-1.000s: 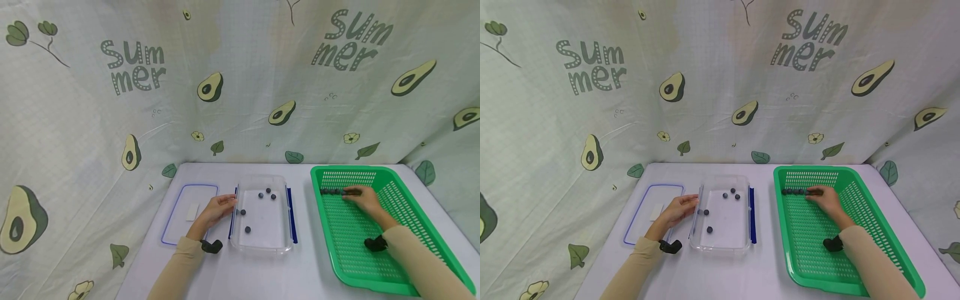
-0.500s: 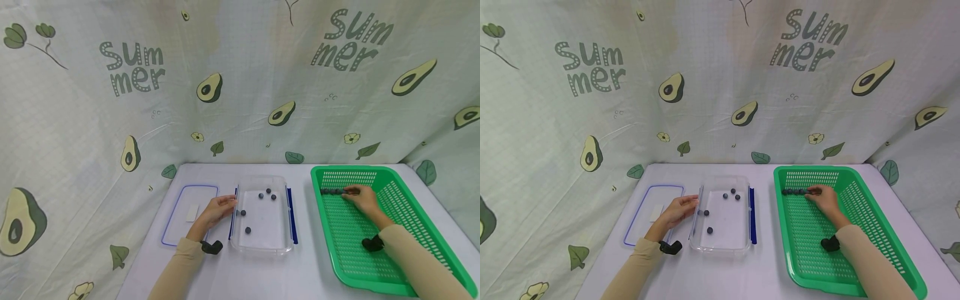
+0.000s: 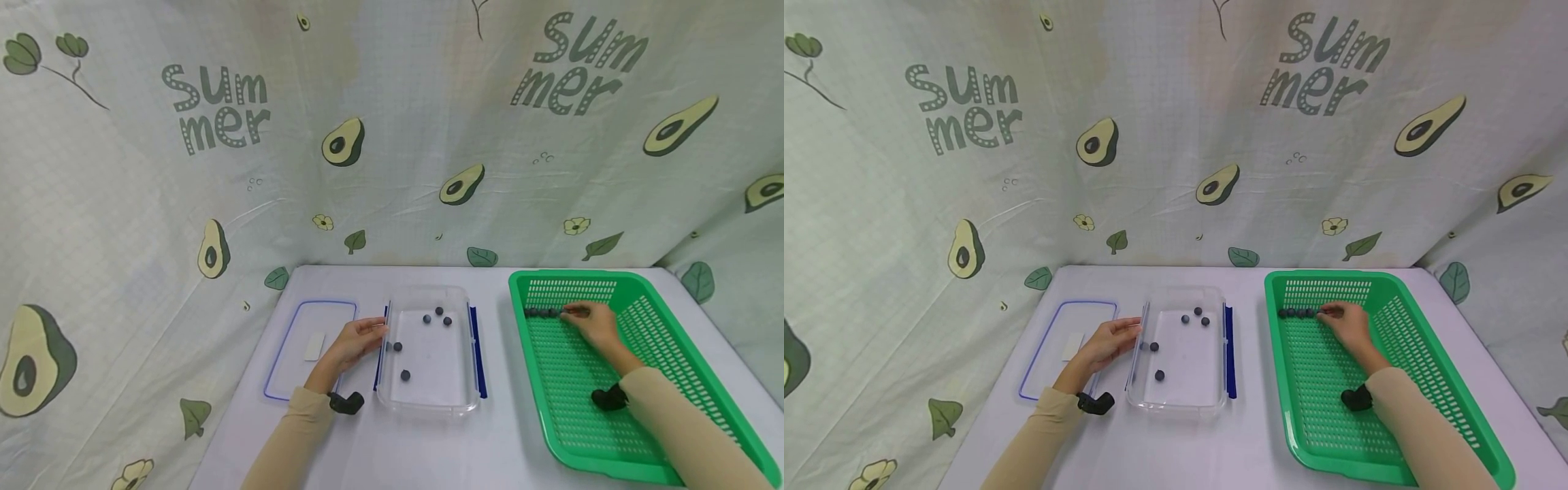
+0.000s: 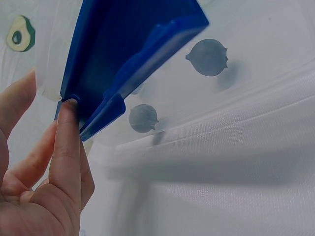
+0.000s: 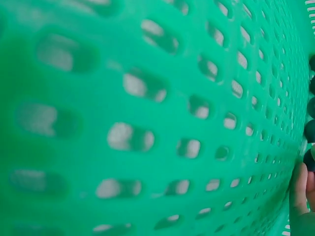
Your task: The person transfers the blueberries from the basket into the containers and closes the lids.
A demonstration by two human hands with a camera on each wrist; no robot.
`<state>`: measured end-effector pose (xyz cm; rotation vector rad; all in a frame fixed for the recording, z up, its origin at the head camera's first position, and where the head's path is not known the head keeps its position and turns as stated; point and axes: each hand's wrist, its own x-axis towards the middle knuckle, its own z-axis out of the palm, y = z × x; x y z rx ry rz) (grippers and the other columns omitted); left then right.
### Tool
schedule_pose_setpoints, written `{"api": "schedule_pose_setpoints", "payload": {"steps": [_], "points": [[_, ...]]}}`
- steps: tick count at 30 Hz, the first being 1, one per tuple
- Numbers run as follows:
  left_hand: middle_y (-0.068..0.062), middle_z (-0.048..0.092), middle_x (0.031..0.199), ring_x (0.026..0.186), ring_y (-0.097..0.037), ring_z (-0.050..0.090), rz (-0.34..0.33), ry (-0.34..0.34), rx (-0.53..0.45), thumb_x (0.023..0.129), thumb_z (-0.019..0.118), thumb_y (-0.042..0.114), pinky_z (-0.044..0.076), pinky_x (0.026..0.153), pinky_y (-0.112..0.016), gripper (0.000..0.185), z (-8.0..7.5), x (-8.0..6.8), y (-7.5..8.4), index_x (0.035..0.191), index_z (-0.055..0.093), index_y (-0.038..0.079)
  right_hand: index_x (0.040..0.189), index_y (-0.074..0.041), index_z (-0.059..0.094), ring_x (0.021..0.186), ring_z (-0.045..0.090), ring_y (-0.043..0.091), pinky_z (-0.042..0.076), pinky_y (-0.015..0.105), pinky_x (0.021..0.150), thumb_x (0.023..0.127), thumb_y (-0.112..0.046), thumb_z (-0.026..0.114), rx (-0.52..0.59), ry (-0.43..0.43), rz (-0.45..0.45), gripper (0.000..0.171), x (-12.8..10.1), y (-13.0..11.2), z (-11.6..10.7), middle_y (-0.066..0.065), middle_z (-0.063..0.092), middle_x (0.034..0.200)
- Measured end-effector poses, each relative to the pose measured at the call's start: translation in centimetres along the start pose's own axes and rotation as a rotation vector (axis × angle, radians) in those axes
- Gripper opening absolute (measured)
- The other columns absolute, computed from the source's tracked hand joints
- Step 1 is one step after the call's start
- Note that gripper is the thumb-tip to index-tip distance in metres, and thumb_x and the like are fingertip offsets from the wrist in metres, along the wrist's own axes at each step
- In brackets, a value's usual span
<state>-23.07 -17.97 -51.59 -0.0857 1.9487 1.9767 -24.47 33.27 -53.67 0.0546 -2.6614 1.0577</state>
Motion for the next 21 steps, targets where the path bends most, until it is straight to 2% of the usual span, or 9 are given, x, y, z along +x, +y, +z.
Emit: {"api": "schedule_pose_setpoints", "payload": {"steps": [7,14,21], "points": [[-0.012,0.066,0.114,0.105,-0.019,0.066,0.011,-0.011,-0.009,0.094,0.073,0.017,0.055,0.092,-0.029,0.05,-0.1,-0.1,0.0,0.136,0.056,-0.003,0.102,0.011,0.072,0.08,0.069,0.037,0.05,0.017,0.056,0.088,-0.006,0.076,-0.006,-0.01,0.024,0.022,0.2,0.1,-0.2,0.025,0.071,0.092],[-0.014,0.066,0.118,0.108,-0.021,0.065,0.005,-0.009,0.002,0.094,0.072,0.016,0.055,0.092,-0.029,0.049,0.0,-0.1,0.1,0.136,0.057,-0.002,0.103,0.009,0.071,0.087,0.066,0.041,0.057,0.042,0.067,0.091,-0.011,0.075,-0.006,-0.051,0.045,0.024,0.2,-0.2,-0.9,0.026,0.07,0.097],[-0.019,0.065,0.121,0.113,-0.027,0.064,0.0,-0.004,-0.003,0.094,0.072,0.016,0.055,0.093,-0.03,0.048,0.0,-0.1,0.1,0.136,0.057,-0.002,0.102,0.01,0.072,0.08,0.065,0.032,0.053,0.033,0.063,0.092,-0.011,0.073,-0.025,-0.062,0.017,0.022,0.5,-0.7,-2.0,0.024,0.071,0.093]]}}
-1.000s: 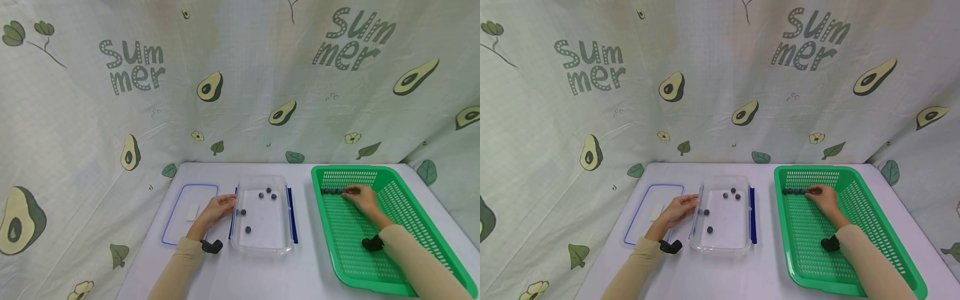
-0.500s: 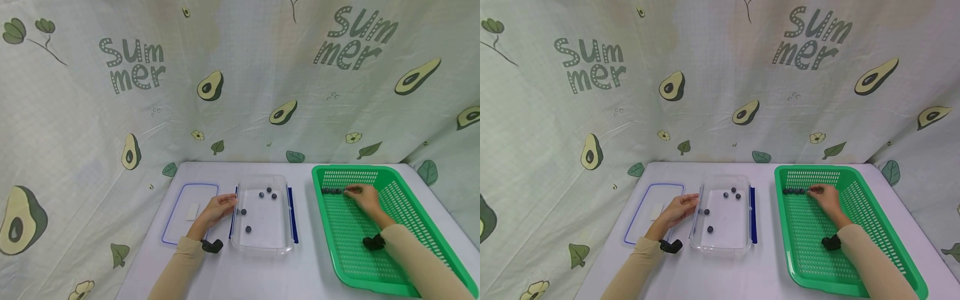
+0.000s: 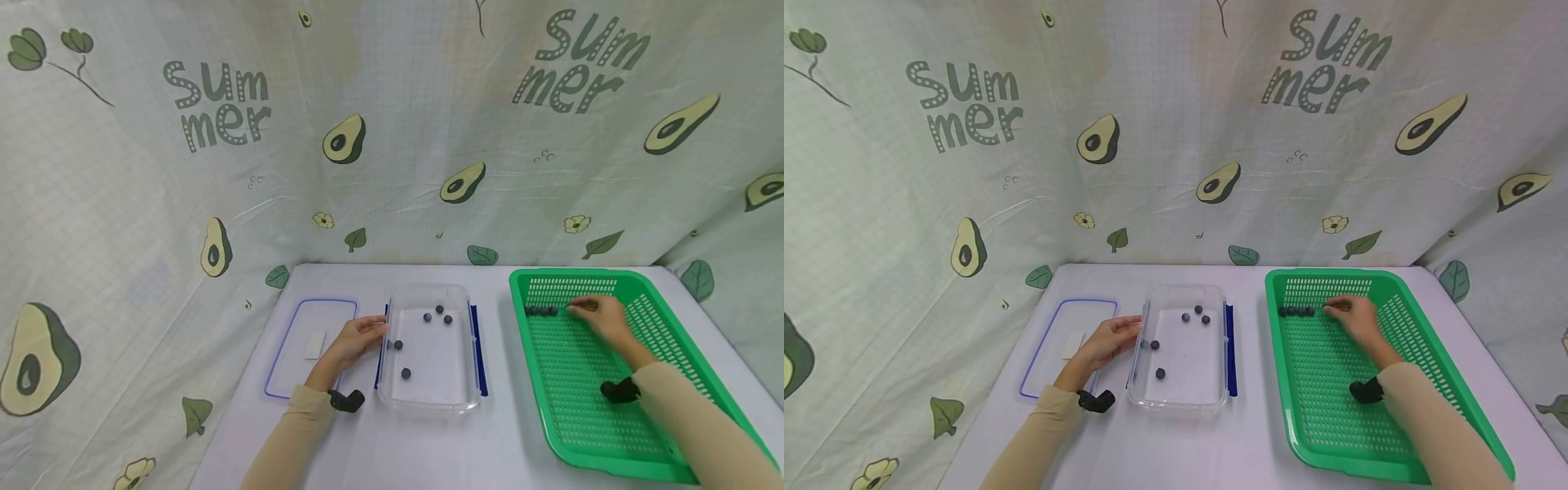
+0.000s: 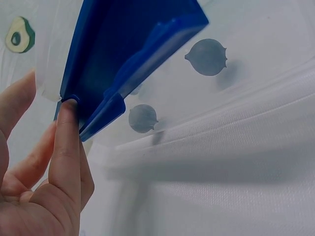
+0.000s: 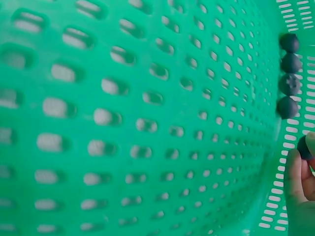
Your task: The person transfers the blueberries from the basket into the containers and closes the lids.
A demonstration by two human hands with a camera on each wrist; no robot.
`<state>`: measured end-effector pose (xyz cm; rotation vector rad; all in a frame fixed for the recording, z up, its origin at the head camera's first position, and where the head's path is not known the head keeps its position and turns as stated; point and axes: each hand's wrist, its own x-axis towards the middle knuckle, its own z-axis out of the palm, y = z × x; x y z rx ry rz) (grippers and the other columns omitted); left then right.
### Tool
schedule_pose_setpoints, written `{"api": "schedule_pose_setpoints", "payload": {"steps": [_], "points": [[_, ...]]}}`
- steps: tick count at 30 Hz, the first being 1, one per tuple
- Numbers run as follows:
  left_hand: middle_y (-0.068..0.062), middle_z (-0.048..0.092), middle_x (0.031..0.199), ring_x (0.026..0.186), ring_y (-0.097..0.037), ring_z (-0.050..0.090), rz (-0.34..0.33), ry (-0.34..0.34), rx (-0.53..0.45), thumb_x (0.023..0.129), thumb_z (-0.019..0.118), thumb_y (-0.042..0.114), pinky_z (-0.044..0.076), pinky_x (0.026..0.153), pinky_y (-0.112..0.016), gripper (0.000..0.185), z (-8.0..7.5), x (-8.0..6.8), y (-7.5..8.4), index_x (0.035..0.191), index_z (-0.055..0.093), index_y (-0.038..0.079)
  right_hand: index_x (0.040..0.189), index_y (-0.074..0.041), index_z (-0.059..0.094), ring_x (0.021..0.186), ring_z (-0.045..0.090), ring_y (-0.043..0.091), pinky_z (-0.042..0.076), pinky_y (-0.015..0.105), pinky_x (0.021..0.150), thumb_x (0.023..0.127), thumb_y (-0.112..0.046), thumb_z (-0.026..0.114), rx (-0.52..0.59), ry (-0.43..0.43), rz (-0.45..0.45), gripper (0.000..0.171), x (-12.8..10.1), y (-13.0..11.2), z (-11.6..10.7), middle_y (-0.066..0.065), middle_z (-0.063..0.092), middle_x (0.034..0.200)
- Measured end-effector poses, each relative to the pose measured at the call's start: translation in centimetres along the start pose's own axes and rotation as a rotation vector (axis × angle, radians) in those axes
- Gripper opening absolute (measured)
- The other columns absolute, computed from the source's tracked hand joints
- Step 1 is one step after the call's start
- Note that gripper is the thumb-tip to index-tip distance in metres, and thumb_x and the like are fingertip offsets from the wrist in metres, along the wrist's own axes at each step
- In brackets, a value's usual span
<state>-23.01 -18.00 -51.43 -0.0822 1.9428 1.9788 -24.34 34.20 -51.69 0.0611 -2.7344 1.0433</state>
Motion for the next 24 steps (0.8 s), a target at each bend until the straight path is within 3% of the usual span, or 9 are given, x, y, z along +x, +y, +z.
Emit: {"api": "schedule_pose_setpoints", "payload": {"steps": [8,17,20,24], "points": [[-0.021,0.063,0.125,0.112,-0.023,0.064,0.005,-0.009,0.006,0.095,0.071,0.015,0.055,0.093,-0.029,0.049,0.1,0.1,0.0,0.138,0.055,-0.004,0.108,0.008,0.07,0.095,0.064,0.046,0.055,0.057,0.077,0.097,-0.018,0.069,0.011,-0.007,0.003,0.029,-0.3,-0.7,-0.9,0.027,0.069,0.102],[-0.015,0.066,0.118,0.109,-0.019,0.064,0.007,-0.019,0.01,0.095,0.071,0.014,0.054,0.094,-0.029,0.051,0.0,0.0,0.0,0.139,0.053,-0.006,0.111,0.009,0.069,0.097,0.064,0.046,0.055,0.058,0.079,0.097,-0.019,0.068,0.034,-0.014,0.006,0.03,-0.5,-2.5,-1.6,0.028,0.069,0.105],[-0.013,0.066,0.117,0.109,-0.02,0.064,0.004,-0.025,0.008,0.095,0.071,0.016,0.055,0.094,-0.028,0.053,0.0,0.0,0.0,0.139,0.053,-0.006,0.111,0.006,0.07,0.092,0.067,0.03,0.056,0.053,0.078,0.096,-0.021,0.07,0.04,-0.019,0.01,0.031,-0.6,-3.2,-2.0,0.026,0.07,0.105],[-0.016,0.065,0.119,0.112,-0.024,0.063,0.007,-0.025,0.013,0.095,0.071,0.017,0.055,0.093,-0.028,0.054,0.0,0.0,0.0,0.14,0.052,-0.006,0.112,0.004,0.071,0.083,0.058,-0.005,0.058,0.032,0.072,0.095,-0.024,0.071,0.061,-0.029,0.011,0.033,-0.8,-4.4,-2.6,0.023,0.07,0.106]]}}
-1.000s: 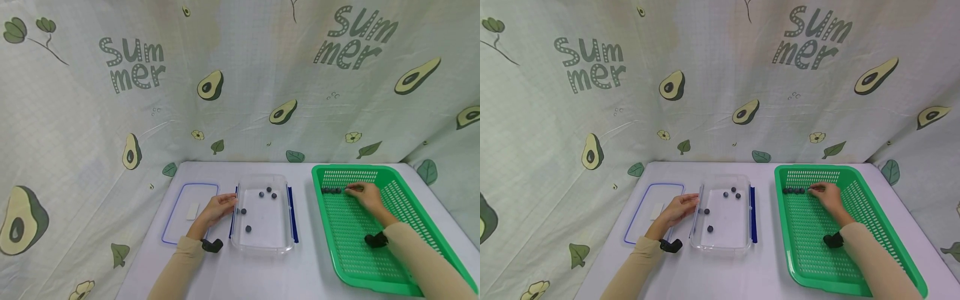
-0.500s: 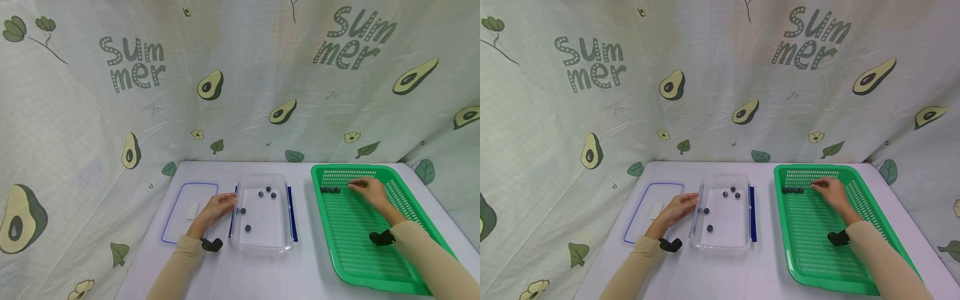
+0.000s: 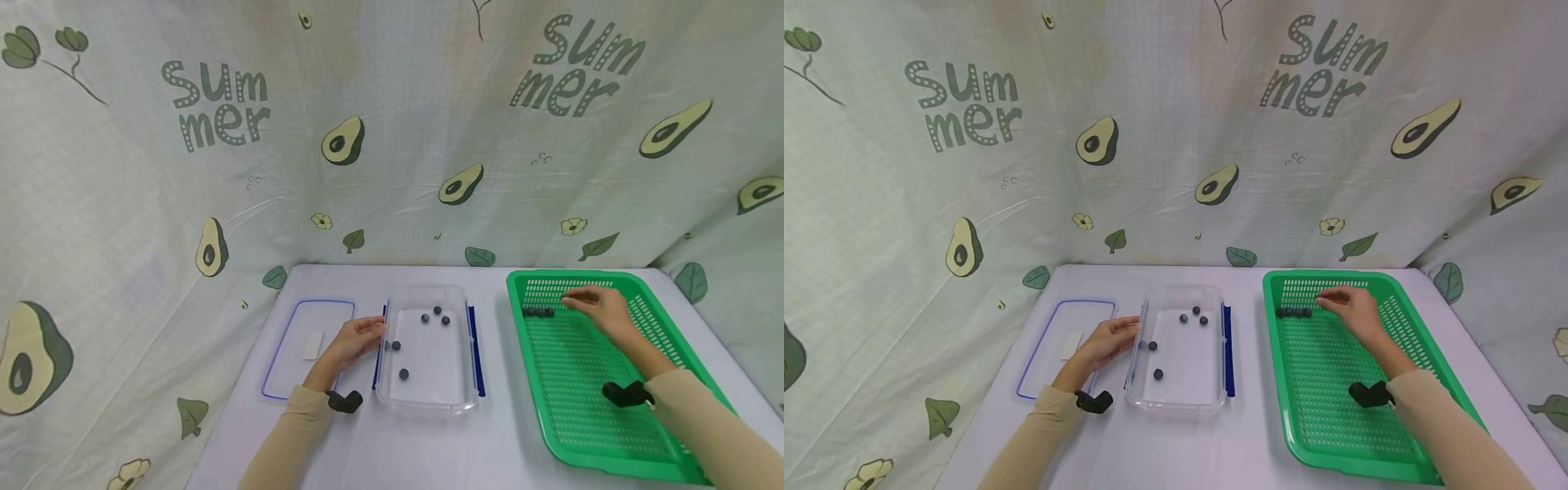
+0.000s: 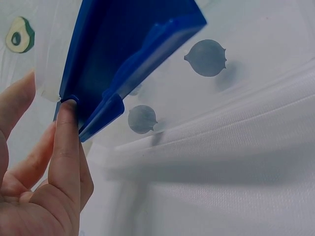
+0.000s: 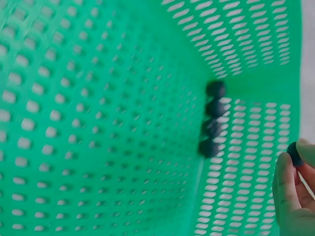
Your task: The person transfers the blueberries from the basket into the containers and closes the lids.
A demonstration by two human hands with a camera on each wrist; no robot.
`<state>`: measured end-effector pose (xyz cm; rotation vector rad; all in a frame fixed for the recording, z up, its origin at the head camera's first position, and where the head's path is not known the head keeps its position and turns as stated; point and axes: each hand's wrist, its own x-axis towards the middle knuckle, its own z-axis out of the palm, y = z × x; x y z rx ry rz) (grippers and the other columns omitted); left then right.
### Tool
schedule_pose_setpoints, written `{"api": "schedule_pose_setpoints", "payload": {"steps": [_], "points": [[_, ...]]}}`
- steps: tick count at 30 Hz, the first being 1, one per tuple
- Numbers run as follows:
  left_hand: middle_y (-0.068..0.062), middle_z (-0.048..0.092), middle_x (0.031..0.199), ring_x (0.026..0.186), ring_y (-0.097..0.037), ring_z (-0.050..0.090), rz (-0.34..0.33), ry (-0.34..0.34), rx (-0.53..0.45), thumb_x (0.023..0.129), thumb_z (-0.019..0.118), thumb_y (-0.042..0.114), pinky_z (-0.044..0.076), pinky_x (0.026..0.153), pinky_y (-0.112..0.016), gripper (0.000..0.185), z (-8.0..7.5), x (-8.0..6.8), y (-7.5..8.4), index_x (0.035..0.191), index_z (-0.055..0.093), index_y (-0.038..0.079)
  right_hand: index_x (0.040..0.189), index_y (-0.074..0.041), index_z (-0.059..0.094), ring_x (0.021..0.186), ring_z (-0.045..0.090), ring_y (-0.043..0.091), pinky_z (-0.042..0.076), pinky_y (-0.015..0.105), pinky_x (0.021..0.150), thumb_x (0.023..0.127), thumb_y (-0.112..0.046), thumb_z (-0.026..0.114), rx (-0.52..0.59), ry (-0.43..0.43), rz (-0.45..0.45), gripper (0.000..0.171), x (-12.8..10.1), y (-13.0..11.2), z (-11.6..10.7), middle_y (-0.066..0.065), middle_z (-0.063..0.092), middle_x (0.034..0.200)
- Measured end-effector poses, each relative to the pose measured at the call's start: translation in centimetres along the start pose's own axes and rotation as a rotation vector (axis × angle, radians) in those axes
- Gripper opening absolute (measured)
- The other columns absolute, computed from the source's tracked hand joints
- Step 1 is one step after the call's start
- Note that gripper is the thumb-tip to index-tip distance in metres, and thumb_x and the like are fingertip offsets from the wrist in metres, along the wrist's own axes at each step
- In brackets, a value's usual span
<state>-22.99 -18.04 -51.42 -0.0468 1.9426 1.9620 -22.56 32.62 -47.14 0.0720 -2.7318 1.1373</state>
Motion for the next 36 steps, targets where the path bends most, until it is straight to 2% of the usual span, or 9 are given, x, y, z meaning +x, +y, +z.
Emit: {"api": "schedule_pose_setpoints", "payload": {"steps": [2,4,7,11,20,25,36], "points": [[-0.016,0.065,0.119,0.112,-0.024,0.063,-0.001,0.004,-0.003,0.095,0.071,0.017,0.055,0.093,-0.028,0.054,0.0,0.0,0.0,0.14,0.052,-0.006,0.112,0.004,0.071,0.08,0.053,-0.014,0.055,0.022,0.068,0.095,-0.025,0.072,0.013,-0.006,-0.007,0.034,-0.1,-0.7,-0.2,0.023,0.071,0.106],[-0.015,0.065,0.118,0.11,-0.022,0.064,-0.003,0.009,-0.004,0.095,0.072,0.017,0.055,0.093,-0.028,0.053,-0.1,0.0,-0.1,0.139,0.053,-0.005,0.113,0.003,0.071,0.079,0.051,-0.017,0.052,0.016,0.067,0.095,-0.026,0.072,0.028,-0.017,-0.018,0.034,-0.3,-1.4,-0.4,0.023,0.07,0.107],[-0.011,0.067,0.116,0.107,-0.018,0.065,-0.005,0.013,-0.007,0.094,0.072,0.017,0.055,0.092,-0.028,0.053,-0.1,0.1,-0.2,0.139,0.054,-0.005,0.114,0.004,0.071,0.08,0.054,-0.016,0.051,0.013,0.068,0.095,-0.026,0.072,0.053,-0.036,-0.032,0.035,-0.5,-2.4,-0.6,0.023,0.07,0.108],[-0.01,0.067,0.116,0.11,-0.02,0.064,-0.004,0.009,-0.011,0.095,0.071,0.017,0.055,0.093,-0.028,0.051,-0.1,0.0,-0.3,0.139,0.054,-0.004,0.115,0.004,0.07,0.082,0.058,-0.013,0.05,0.011,0.07,0.095,-0.027,0.072,0.087,-0.054,-0.039,0.036,-0.9,-3.7,-1.0,0.02,0.071,0.107],[-0.011,0.067,0.116,0.108,-0.019,0.065,0.01,0.011,-0.009,0.096,0.07,0.015,0.055,0.093,-0.029,0.049,0.0,-0.1,-0.1,0.138,0.055,-0.004,0.115,0.002,0.07,0.085,0.062,-0.008,0.053,0.014,0.072,0.094,-0.029,0.073,0.143,-0.086,-0.031,0.037,-1.9,-6.0,-1.5,0.005,0.074,0.102],[-0.011,0.066,0.115,0.108,-0.02,0.065,0.011,0.006,-0.013,0.095,0.071,0.016,0.054,0.094,-0.03,0.049,-0.1,-0.1,-0.3,0.138,0.055,-0.004,0.115,0.0,0.071,0.086,0.063,-0.006,0.051,0.013,0.073,0.094,-0.029,0.073,0.15,-0.101,-0.033,0.037,-2.5,-7.2,-1.5,0.006,0.074,0.104],[-0.012,0.066,0.116,0.101,-0.014,0.066,0.018,0.001,-0.024,0.095,0.07,0.015,0.055,0.093,-0.029,0.049,0.0,-0.2,-0.1,0.138,0.054,-0.006,0.114,0.003,0.07,0.088,0.068,0.005,0.056,0.018,0.075,0.093,-0.025,0.074,0.269,-0.147,-0.059,0.035,-3.4,-9.9,-0.4,0.01,0.073,0.103]]}}
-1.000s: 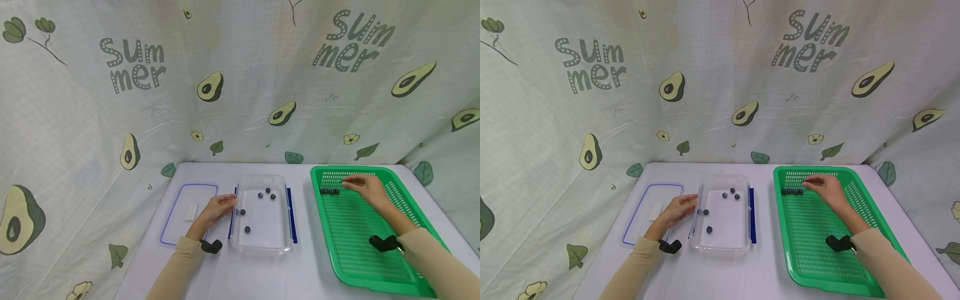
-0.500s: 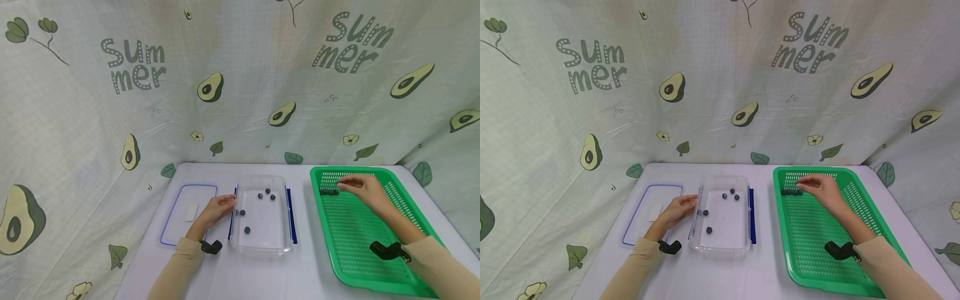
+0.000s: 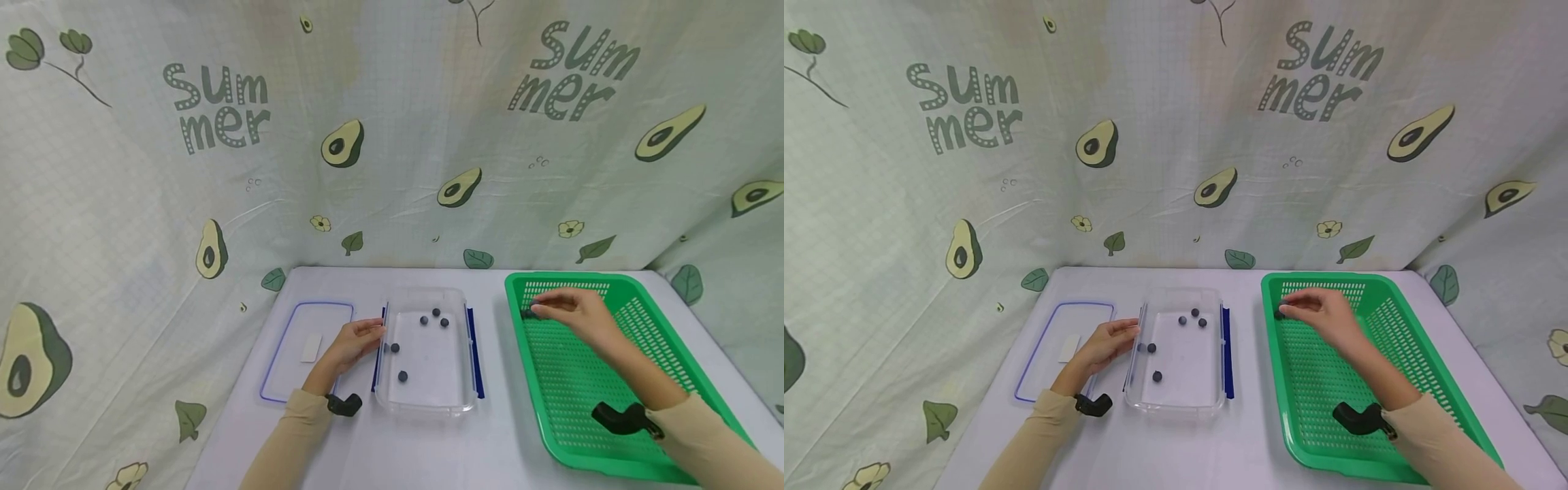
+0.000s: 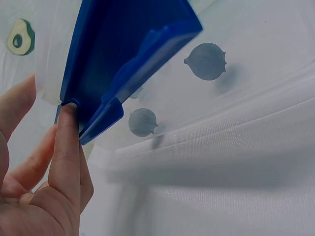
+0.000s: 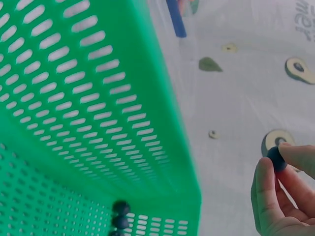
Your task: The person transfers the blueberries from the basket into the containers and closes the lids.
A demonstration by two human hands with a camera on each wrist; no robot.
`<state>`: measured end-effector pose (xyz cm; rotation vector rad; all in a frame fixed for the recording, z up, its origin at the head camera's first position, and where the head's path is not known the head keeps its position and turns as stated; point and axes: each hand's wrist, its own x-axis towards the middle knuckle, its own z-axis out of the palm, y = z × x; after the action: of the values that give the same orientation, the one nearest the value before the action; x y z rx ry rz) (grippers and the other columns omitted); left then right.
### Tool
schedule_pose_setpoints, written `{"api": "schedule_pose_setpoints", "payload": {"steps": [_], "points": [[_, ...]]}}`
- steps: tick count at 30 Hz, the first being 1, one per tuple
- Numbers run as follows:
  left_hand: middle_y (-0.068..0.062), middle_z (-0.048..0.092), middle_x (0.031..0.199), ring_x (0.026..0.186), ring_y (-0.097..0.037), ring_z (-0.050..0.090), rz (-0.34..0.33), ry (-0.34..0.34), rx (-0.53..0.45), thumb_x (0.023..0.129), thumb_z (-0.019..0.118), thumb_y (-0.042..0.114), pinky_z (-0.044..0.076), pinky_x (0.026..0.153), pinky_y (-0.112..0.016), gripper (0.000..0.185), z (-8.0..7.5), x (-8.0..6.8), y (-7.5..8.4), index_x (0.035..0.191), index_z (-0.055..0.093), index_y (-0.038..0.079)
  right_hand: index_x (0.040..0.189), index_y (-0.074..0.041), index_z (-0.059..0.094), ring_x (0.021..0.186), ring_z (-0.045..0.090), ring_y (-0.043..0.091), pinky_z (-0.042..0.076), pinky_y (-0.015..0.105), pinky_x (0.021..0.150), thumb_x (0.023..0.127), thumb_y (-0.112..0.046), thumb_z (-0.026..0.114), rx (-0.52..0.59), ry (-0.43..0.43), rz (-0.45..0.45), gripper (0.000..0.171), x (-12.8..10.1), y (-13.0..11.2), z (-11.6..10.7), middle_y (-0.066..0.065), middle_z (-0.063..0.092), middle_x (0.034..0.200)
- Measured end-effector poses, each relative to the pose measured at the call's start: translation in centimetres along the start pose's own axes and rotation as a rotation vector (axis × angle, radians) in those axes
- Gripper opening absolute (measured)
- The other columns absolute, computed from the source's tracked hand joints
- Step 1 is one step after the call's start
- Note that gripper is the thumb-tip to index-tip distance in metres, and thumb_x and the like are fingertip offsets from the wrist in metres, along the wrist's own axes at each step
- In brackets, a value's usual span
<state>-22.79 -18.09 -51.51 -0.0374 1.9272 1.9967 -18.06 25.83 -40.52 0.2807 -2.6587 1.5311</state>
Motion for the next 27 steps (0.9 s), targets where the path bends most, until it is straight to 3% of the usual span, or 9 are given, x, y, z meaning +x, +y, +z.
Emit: {"api": "schedule_pose_setpoints", "payload": {"steps": [14,20,27], "points": [[-0.009,0.066,0.11,0.101,-0.015,0.065,0.007,0.013,-0.018,0.096,0.069,0.011,0.056,0.09,-0.026,0.047,0.1,0.2,0.0,0.137,0.054,-0.007,0.115,0.003,0.069,0.09,0.07,0.011,0.058,0.023,0.078,0.092,-0.023,0.075,0.079,-0.092,0.014,0.035,1.0,-2.4,2.2,0.018,0.071,0.108],[-0.008,0.067,0.11,0.102,-0.016,0.066,0.009,0.008,-0.01,0.096,0.069,0.011,0.056,0.09,-0.026,0.047,0.0,0.2,-0.1,0.137,0.054,-0.008,0.113,0.003,0.07,0.09,0.071,0.017,0.06,0.035,0.083,0.091,-0.023,0.076,0.109,-0.128,0.0,0.034,2.0,-3.1,3.3,0.016,0.072,0.104],[-0.013,0.067,0.115,0.108,-0.021,0.065,0.007,0.013,-0.001,0.095,0.07,0.013,0.055,0.092,-0.027,0.048,0.0,0.2,-0.1,0.136,0.055,-0.006,0.111,0.005,0.07,0.092,0.071,0.024,0.059,0.027,0.079,0.09,-0.018,0.077,0.166,-0.161,-0.006,0.033,2.8,-4.0,4.7,0.016,0.072,0.103]]}}
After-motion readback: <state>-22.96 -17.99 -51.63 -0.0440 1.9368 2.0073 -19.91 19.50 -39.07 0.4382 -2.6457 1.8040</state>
